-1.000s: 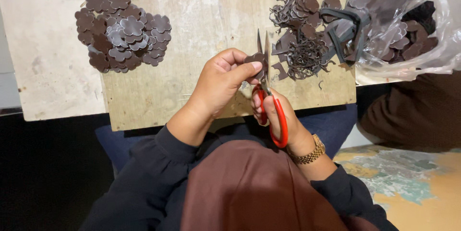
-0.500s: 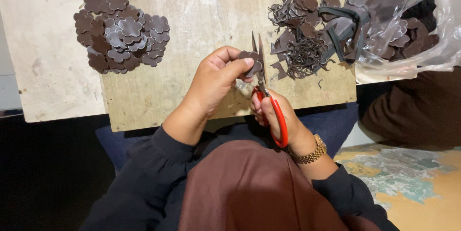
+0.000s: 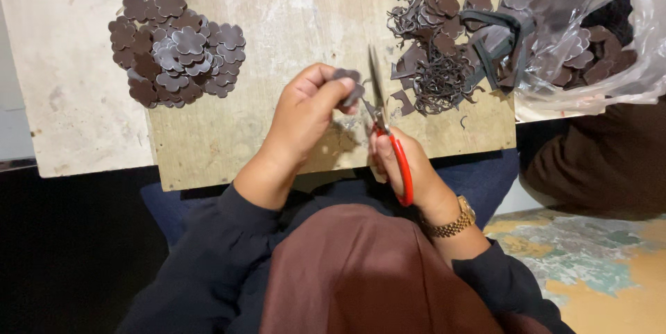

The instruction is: The person uses red-handled scissors to trim the edges of small dark brown flower-shaped pieces of material. They hold each piece in the left hand and cut along the outline with the right hand, then place the finished pieces into a growing pile on the left side of the board.

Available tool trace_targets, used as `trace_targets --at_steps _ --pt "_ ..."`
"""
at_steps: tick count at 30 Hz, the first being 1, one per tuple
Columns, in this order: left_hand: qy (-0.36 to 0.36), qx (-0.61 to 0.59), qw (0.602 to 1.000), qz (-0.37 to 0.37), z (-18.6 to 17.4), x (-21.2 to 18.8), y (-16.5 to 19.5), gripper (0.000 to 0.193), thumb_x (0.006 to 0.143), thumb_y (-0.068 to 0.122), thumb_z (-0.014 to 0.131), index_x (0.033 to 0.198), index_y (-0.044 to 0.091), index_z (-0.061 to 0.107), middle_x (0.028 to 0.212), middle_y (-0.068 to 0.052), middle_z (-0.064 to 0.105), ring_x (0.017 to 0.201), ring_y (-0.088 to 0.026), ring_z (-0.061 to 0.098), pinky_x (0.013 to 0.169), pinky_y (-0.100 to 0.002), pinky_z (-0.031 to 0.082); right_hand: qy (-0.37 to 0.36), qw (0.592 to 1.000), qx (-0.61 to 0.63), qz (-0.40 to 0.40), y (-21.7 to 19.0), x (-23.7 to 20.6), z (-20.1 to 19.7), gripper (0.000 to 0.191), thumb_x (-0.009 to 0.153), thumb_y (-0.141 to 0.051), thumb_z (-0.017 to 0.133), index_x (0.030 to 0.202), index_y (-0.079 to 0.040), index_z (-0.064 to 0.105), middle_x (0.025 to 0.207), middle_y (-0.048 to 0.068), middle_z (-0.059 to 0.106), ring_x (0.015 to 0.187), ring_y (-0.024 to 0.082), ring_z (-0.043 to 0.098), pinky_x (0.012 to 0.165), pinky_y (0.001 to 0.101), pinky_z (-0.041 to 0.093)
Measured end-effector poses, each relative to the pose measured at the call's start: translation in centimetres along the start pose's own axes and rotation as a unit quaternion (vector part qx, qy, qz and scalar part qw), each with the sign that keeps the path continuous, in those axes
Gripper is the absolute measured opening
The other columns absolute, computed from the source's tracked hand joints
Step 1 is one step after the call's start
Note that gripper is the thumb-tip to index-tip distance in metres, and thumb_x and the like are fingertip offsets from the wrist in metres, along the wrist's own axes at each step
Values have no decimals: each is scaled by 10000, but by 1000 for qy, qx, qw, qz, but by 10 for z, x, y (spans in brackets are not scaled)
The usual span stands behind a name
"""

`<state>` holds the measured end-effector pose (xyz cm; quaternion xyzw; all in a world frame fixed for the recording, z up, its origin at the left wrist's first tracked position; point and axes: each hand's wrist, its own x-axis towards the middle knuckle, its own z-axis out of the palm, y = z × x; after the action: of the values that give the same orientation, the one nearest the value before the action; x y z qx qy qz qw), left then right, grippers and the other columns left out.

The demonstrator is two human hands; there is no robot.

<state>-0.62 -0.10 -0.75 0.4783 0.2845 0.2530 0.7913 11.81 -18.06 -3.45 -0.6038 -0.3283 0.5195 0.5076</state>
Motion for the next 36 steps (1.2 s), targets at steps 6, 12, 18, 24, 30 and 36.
trace_targets --at_steps 6,12,18,24,30,36 --pt "128 427 877 181 -20 -19 -33 240 1017 174 557 1123 -28 631 1325 -216 609 1267 -367 545 1060 -491 416 85 980 164 -75 26 2 -27 421 1104 -514 457 964 -117 448 795 -31 417 672 88 409 595 241 385" --pt "54 571 806 146 -9 -22 -75 264 1013 200 511 1150 -16 577 1596 -305 348 1528 -450 172 1199 -656 90 131 952 254 -111 47 -1 -45 415 1091 -512 452 970 -115 465 820 2 435 695 105 422 621 251 406" --pt "-55 584 780 217 37 1 -87 256 1011 204 526 1136 -19 532 1586 -324 342 1516 -448 264 1210 -646 175 166 950 234 -125 48 11 -49 331 1099 -404 494 948 -111 460 785 19 448 660 119 437 595 260 414" --pt "-60 503 806 306 63 30 -82 220 972 182 592 1097 3 563 1517 -279 473 1463 -449 404 1195 -598 291 180 955 203 -117 32 27 -56 309 1108 -297 537 892 -91 457 749 25 452 652 136 471 582 295 450" --pt "15 421 847 325 31 25 -73 198 911 160 640 1047 16 627 1277 -180 635 1319 -394 541 1157 -528 406 186 969 140 -84 25 36 -52 339 1103 -302 558 845 -96 480 638 -3 452 528 108 464 496 290 455" --pt "47 520 796 307 -25 -5 -45 234 918 146 649 1098 -2 641 1308 -184 625 1370 -402 511 1170 -588 315 260 951 -90 -142 23 49 -36 255 1018 -249 643 904 -56 521 711 25 541 575 116 503 515 286 423"
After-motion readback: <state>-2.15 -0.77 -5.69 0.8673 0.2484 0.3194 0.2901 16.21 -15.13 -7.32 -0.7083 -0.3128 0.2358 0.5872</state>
